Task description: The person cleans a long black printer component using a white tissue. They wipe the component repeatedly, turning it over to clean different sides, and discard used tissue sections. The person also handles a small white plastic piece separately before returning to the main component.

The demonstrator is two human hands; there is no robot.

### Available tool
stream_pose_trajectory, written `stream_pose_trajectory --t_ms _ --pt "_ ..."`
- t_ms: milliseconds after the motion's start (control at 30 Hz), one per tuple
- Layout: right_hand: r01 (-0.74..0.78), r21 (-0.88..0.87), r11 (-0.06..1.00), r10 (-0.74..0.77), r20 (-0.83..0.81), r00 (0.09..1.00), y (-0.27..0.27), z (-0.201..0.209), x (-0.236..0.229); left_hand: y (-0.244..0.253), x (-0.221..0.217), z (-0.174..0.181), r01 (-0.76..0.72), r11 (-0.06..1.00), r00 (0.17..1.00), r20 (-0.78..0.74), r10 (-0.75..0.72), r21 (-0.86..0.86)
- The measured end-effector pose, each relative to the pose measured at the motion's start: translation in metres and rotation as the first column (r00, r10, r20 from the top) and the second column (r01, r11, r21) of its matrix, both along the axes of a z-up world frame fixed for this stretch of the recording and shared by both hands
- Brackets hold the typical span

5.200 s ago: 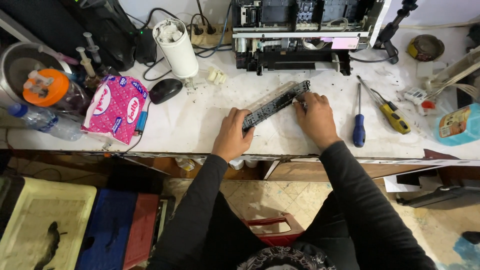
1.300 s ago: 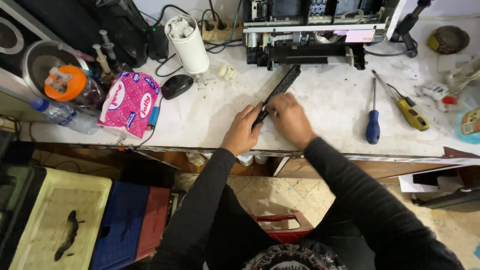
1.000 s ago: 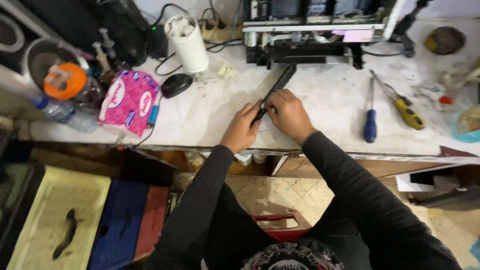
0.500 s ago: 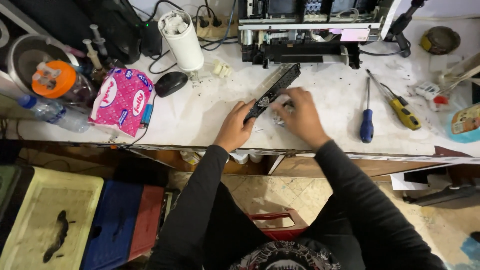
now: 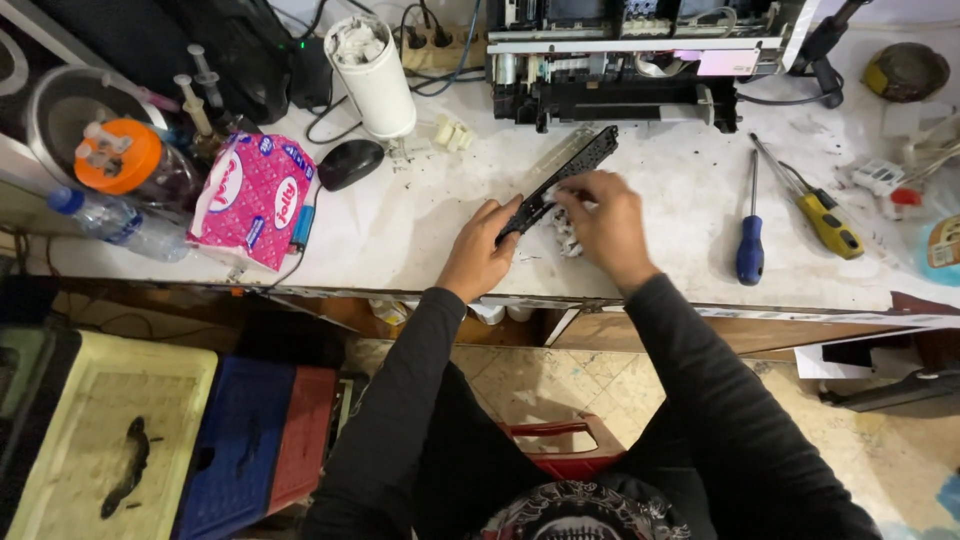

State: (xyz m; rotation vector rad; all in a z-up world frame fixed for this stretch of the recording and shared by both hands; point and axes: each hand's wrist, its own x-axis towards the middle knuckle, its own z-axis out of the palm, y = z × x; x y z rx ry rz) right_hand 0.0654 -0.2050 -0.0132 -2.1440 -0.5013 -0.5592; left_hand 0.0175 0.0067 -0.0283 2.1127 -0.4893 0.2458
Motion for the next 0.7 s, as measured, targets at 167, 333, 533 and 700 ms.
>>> stream_pose_trajectory --t_ms 167,333,533,700 --pt "-0.047 -0.108 0.993 0.047 -0.003 0.999 0.001 -0.002 -0.002 -0.002 0.0 0.001 0.0 1.0 1.0 0.014 0.0 0.012" --pt "-0.062 -0.157 0.986 0.078 0.098 0.992 0.023 0.01 -0.009 -0.001 -0.001 0.001 0.009 1.0 1.0 0.008 -0.009 -0.001" --pt "-0.065 0.207 0.976 0.113 -0.228 0.967 -0.004 0.023 -0.018 -0.002 -0.001 0.0 -0.029 0.999 0.999 -0.016 0.03 0.024" --pt "-0.028 0.532 0.846 0.227 -0.312 0.923 -0.033 0.021 -0.023 0.005 0.007 -0.005 -0.078 0.992 0.997 0.013 0.08 -0.097"
